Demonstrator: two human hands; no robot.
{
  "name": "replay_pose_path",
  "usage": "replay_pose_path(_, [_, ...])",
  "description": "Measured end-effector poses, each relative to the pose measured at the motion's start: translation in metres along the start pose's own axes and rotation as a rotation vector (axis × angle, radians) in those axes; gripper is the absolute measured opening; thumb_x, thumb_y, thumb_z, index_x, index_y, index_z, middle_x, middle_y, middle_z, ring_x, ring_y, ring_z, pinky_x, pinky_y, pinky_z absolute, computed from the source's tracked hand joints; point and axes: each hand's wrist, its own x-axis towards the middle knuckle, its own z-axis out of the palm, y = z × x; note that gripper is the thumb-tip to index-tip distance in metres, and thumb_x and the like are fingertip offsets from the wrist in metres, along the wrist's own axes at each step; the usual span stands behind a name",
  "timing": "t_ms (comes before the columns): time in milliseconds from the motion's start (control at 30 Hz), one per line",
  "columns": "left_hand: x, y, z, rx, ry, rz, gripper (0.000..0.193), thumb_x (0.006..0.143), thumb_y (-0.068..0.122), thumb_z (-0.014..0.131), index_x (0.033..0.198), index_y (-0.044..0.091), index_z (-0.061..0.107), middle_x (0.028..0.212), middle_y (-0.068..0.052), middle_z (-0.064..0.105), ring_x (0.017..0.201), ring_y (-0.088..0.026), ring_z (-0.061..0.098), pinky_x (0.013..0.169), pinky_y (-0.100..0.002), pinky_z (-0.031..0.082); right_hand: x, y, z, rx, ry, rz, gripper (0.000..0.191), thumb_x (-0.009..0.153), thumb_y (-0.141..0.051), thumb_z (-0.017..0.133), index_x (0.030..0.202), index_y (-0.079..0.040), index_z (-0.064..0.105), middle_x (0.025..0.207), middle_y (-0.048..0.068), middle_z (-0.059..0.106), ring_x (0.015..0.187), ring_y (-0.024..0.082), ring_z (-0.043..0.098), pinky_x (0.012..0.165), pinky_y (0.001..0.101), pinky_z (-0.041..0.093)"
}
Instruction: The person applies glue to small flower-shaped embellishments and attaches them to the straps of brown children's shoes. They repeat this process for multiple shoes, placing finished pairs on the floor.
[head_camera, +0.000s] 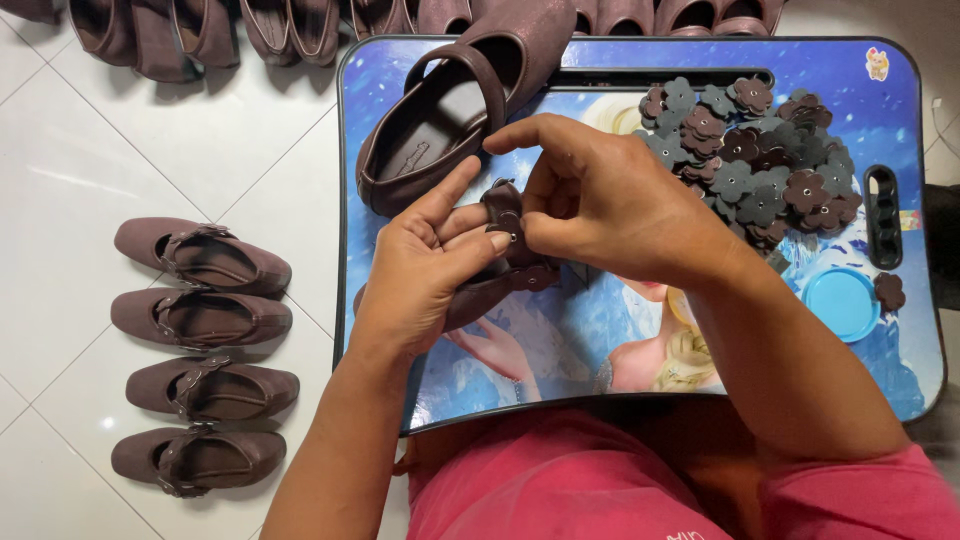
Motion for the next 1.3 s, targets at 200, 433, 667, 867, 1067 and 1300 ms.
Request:
replay_pose_path(200, [0.002, 0.000, 0.001, 0.021, -0.032, 0.004, 0.080, 0.090, -0.011, 0.059, 0.161, -0.001, 0.025, 0.127, -0.020, 0.066, 0.105, -0.025, 0.070, 0.084, -0.048, 0.063, -0.005, 0.001, 0.003, 0.055, 0.018, 0.044, 0.053, 0.083, 0.000, 0.070, 0.134, -0.007, 0.060, 0.076, 0.000, 0.072, 0.067, 0.005, 0.066, 0.059, 0.0243, 0.055])
replay_pose_path(433, [0.004, -0.015, -0.009, 0.125, -0.022, 0.036, 0.077, 0.090, -0.011, 0.060, 0.160, -0.003, 0.029, 0.125, -0.019, 0.069, 0.105, -0.021, 0.071, 0.090, -0.039, 0.063, -0.011, 0.005, 0.007, 0.063, 0.023, 0.039, 0.055, 0.082, 0.000, 0.071, 0.136, -0.006, 0.060, 0.077, 0.000, 0.070, 0.068, 0.006, 0.066, 0.060, 0.0247, 0.055])
replay_pose_path(667, [-0.004, -0.032, -0.015, 0.105, -0.025, 0.035, 0.077, 0.089, -0.013, 0.061, 0.160, -0.002, 0.033, 0.125, -0.020, 0.069, 0.109, -0.020, 0.072, 0.093, -0.033, 0.061, -0.019, 0.007, 0.010, -0.002, -0.017, 0.059, 0.054, 0.080, -0.001, 0.073, 0.133, -0.007, 0.063, 0.071, 0.001, 0.069, 0.063, 0.007, 0.065, 0.059, 0.0252, 0.055])
replay_pose_path(867, [-0.011, -0.047, -0.020, 0.190, -0.025, 0.087, 0.075, 0.091, -0.013, 0.062, 0.160, -0.002, 0.035, 0.128, -0.018, 0.068, 0.111, -0.018, 0.068, 0.095, -0.030, 0.058, -0.025, 0.017, 0.015, 0.067, -0.055, 0.057, 0.056, 0.081, 0.000, 0.072, 0.135, -0.007, 0.060, 0.074, 0.001, 0.070, 0.066, 0.008, 0.068, 0.060, 0.0245, 0.057])
replay_pose_path(1067, [-0.025, -0.058, -0.014, 0.171, -0.006, 0.172, 0.073, 0.093, -0.013, 0.062, 0.159, -0.002, 0.035, 0.133, -0.015, 0.067, 0.119, -0.017, 0.067, 0.103, -0.029, 0.055, -0.053, 0.033, 0.022, 0.225, 0.054, 0.060, 0.065, 0.086, 0.001, 0.072, 0.146, -0.005, 0.050, 0.099, 0.005, 0.070, 0.089, 0.010, 0.070, 0.079, 0.0247, 0.059])
replay_pose_path(1300, [-0.030, -0.051, -0.009, 0.322, 0.044, 0.109, 0.079, 0.088, -0.010, 0.068, 0.158, 0.003, 0.035, 0.123, -0.010, 0.069, 0.110, -0.014, 0.069, 0.095, -0.027, 0.057, -0.115, 0.044, 0.032, 0.469, 0.373, 0.017, 0.064, 0.090, 0.009, 0.070, 0.150, 0.002, 0.049, 0.114, 0.011, 0.068, 0.108, 0.017, 0.068, 0.098, 0.0309, 0.057])
